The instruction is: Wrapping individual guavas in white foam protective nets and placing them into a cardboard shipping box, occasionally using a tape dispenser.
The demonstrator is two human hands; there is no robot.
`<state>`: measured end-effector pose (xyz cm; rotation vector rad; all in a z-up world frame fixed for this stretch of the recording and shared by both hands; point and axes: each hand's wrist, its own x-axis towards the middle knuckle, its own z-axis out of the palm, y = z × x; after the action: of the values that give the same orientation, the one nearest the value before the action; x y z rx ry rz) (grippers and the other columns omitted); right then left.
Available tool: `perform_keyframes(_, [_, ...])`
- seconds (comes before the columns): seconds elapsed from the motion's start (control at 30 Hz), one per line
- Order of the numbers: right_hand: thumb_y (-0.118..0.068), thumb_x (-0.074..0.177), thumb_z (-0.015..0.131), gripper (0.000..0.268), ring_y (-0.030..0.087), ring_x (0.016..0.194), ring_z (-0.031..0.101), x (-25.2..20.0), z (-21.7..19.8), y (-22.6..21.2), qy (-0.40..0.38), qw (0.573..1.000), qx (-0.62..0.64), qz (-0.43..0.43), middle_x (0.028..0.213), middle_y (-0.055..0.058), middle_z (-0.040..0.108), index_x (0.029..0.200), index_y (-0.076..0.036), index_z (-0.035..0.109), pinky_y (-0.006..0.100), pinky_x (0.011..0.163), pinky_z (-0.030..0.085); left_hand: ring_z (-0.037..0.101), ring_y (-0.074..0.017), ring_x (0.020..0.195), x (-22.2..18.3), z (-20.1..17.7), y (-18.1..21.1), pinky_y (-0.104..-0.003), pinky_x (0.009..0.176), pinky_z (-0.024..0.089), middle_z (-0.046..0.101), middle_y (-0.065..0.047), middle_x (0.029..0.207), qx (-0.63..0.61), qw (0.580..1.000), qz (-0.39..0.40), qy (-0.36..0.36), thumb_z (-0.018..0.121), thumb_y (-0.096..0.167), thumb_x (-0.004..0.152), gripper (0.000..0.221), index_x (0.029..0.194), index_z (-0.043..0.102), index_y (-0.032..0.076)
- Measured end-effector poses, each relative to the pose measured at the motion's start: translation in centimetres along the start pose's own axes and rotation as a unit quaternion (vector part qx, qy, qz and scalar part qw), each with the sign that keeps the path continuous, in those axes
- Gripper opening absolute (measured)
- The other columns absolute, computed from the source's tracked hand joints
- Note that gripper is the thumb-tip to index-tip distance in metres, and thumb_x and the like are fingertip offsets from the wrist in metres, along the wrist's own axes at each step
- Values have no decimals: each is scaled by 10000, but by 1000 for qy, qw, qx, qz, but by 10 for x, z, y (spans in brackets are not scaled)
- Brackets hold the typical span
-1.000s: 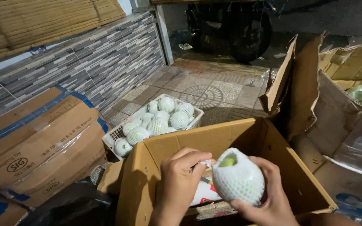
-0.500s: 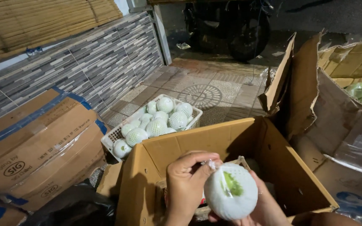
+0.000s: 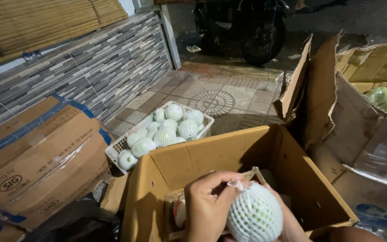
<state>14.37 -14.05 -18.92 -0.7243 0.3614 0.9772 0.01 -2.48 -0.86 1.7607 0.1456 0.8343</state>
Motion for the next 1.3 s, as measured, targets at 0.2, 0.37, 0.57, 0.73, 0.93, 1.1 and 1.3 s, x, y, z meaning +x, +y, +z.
perform_keyframes(0.2, [2, 901, 871, 822, 451, 1375, 495, -74, -7, 18, -397, 719, -210, -531, 1578, 280, 373, 1558, -150, 401, 653, 962, 624, 783, -140, 788, 7, -9, 3, -264, 723, 615, 835, -26, 837, 19, 997, 70, 27, 751, -19, 764, 145, 828, 821, 91])
perform_keyframes(0.37, [-241, 885, 602, 461, 333, 1303, 609, -96, 24, 26, -64, 902, -146, -401, 1418, 175, 650, 1311, -64, 588, 518, 1092, 441, 776, -143, 759, 0, 1, -2, -280, 671, 620, 832, -16, 823, 64, 994, 62, 56, 783, 27, 751, 151, 862, 831, 118])
perform_keyframes(0.57, [-438, 943, 499, 617, 366, 1224, 577, -95, 67, 15, 9, 974, -106, -200, 1368, 222, 632, 1392, -23, 580, 511, 1070, 421, 701, -115, 669, -1, 5, -8, -256, 628, 550, 773, -7, 733, 15, 998, 36, 47, 820, -2, 713, 143, 809, 822, 104])
perform_keyframes(0.73, [-686, 749, 619, 918, 567, 903, 680, -75, 23, -4, -223, 959, 74, 160, 1273, 374, 639, 1473, -124, 565, 580, 728, 628, 724, -117, 668, 4, -12, 2, -262, 580, 547, 775, 34, 772, 165, 977, 122, 62, 819, 63, 674, 176, 809, 802, 175])
perform_keyframes(0.93, [-382, 960, 295, 676, 358, 1330, 478, -155, 115, -1, 46, 997, 16, -65, 1501, 212, 556, 1545, -98, 481, 577, 1097, 342, 716, -229, 813, 4, -13, -3, -371, 718, 581, 739, -62, 904, 192, 953, 233, 1, 730, 16, 821, 192, 992, 786, 83])
perform_keyframes(1.1, [-56, 719, 365, 788, 511, 1223, 536, -164, 125, -7, 55, 972, -70, -220, 1399, 317, 564, 1500, -57, 467, 658, 976, 394, 639, -292, 813, 2, -12, 0, -414, 656, 535, 690, -121, 938, 251, 922, 295, -24, 714, -83, 785, 308, 1073, 728, 27])
perform_keyframes(1.3, [23, 737, 406, 765, 502, 1158, 487, -139, 100, -4, 30, 958, -27, -285, 1366, 316, 493, 1496, -67, 400, 661, 918, 386, 633, -299, 792, -6, 10, 6, -402, 633, 537, 682, -128, 963, 273, 901, 333, 57, 610, -45, 925, 170, 1010, 732, 37])
